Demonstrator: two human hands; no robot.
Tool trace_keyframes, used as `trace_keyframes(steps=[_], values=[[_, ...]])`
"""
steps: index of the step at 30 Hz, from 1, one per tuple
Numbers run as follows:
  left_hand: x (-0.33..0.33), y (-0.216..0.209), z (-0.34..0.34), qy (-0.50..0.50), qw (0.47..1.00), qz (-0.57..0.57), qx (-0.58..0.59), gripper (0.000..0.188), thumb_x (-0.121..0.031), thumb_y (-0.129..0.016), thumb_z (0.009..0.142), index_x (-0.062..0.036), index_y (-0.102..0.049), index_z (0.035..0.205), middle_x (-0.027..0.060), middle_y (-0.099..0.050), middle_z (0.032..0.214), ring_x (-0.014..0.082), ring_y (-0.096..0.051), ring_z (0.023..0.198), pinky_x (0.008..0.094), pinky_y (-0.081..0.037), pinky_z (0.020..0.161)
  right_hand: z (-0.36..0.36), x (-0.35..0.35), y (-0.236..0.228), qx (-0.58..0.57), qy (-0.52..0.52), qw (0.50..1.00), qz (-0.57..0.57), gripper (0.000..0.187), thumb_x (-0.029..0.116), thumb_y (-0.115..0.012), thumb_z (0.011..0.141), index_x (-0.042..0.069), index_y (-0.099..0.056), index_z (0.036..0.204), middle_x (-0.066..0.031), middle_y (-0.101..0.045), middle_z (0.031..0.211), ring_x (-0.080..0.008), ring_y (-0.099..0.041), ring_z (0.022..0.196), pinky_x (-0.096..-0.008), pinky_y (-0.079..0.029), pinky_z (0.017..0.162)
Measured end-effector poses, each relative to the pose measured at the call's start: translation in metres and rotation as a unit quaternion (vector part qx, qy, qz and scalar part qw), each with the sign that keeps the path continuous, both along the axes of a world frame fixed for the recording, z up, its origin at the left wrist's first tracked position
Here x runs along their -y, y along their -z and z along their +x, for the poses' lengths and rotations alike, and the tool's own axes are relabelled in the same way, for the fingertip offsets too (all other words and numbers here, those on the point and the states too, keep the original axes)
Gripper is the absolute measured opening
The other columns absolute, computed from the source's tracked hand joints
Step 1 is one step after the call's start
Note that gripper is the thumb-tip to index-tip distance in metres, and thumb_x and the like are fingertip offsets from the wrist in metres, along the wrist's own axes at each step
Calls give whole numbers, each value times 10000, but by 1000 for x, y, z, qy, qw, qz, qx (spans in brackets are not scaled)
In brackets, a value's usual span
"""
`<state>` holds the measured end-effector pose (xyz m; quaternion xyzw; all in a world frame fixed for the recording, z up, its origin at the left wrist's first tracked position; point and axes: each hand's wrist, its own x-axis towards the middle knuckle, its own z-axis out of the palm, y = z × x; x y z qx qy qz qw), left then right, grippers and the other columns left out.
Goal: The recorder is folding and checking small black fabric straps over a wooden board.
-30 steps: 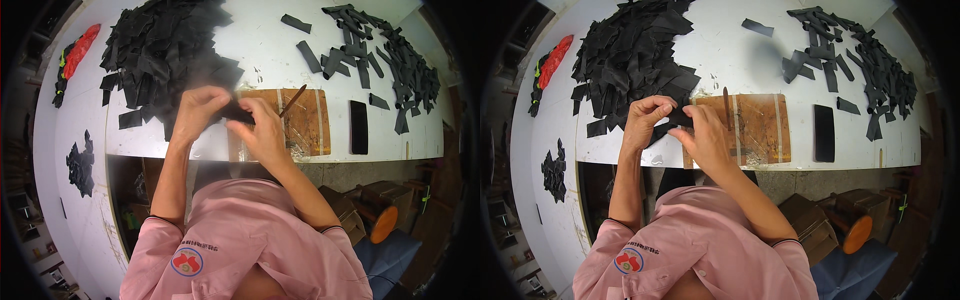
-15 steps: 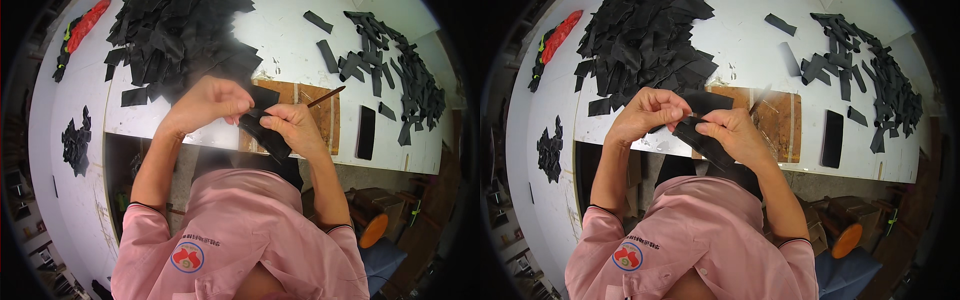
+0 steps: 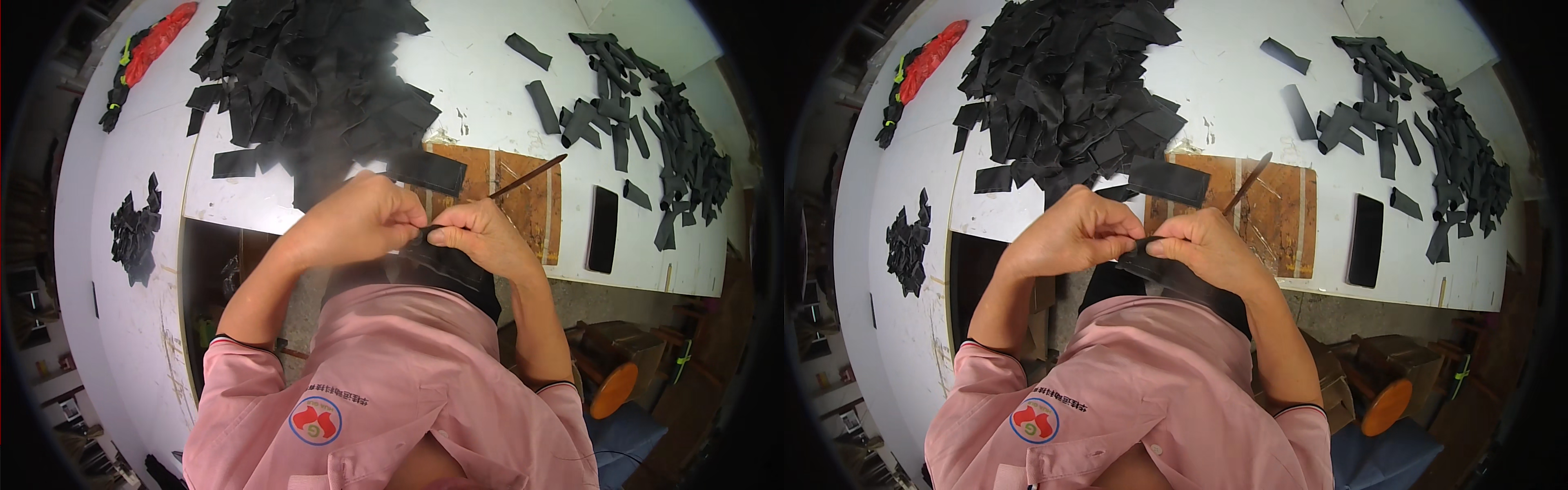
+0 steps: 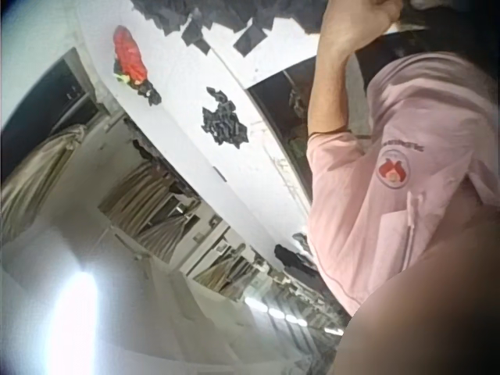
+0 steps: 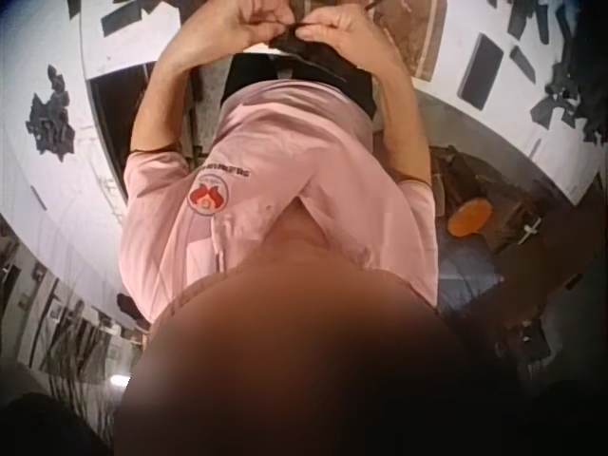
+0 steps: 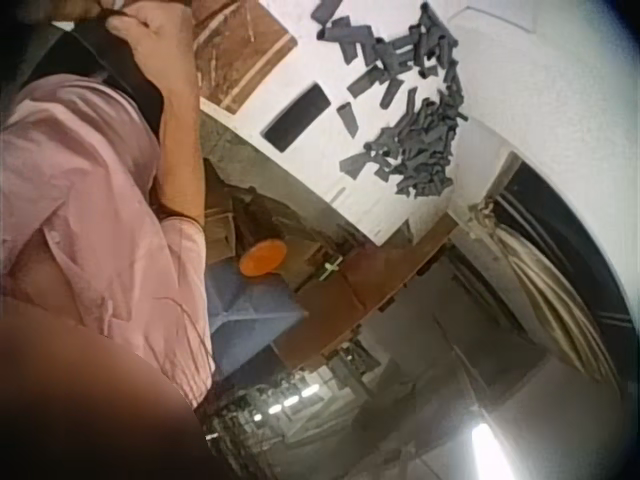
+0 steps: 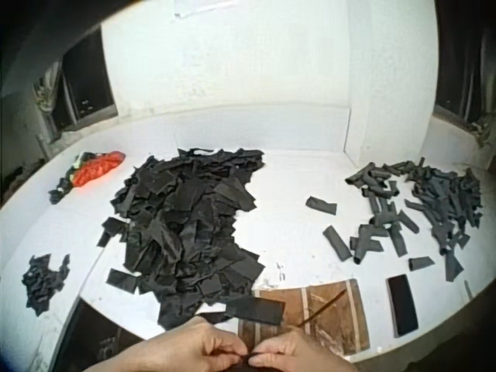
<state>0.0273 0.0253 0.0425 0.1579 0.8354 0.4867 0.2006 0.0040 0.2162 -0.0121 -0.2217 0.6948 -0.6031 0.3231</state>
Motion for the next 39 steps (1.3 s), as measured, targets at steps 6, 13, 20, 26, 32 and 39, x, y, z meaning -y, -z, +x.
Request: trace_keyframes(steps=[6, 13, 20, 26, 32, 39], values=[[-8, 5, 12, -40, 999, 0, 14, 77, 40, -546, 708, 49, -588, 772, 48, -558, 573, 41, -494, 527, 207, -410, 483, 7, -5, 6, -26, -19, 999, 15, 220, 147, -611, 745, -20, -525, 631, 14, -376, 486, -45, -323, 488, -236, -279, 429], [-16, 30, 25, -101, 991, 62, 69, 39, 38, -538, 729, 39, -577, 728, 10, -558, 610, 45, -492, 540, 190, -413, 505, 19, -14, 1, -20, -31, 998, 44, 207, 164, -627, 727, -13, -540, 664, -15, -409, 523, -87, -380, 511, -253, -316, 470], [-49, 46, 39, -203, 958, 187, 73, 43, -12, -566, 774, 11, -560, 739, -10, -539, 646, 28, -477, 558, 167, -398, 499, 58, -17, -16, -500, 322, 788, 160, 282, 185, -717, 584, 48, -570, 781, -66, -477, 763, -254, -454, 745, -353, -361, 653], [-74, 41, 39, -210, 943, 255, 23, 43, -41, -578, 776, -2, -575, 757, -31, -536, 637, -5, -429, 555, 137, -343, 489, 63, -20, -15, -222, 342, 913, -10, 193, 79, -696, 636, 2, -592, 779, -52, -517, 705, -143, -499, 618, -260, -399, 541], [-81, 52, 43, -249, 948, 67, -186, 17, 11, -558, 747, 15, -546, 735, -17, -540, 591, 6, -426, 486, 169, -319, 398, 50, -20, -4, -240, 289, 926, 31, 75, 5, -604, 696, -12, -584, 767, -84, -529, 671, -165, -520, 554, -268, -407, 488], [-88, 68, 29, -374, 880, 286, 64, 96, 46, -528, 738, 1, -532, 822, 39, -562, 639, 21, -412, 416, 185, -307, 348, 44, -9, 21, -472, 266, 803, 249, 91, -19, -551, 667, -9, -534, 756, -131, -489, 702, -291, -524, 593, -370, -424, 499]])
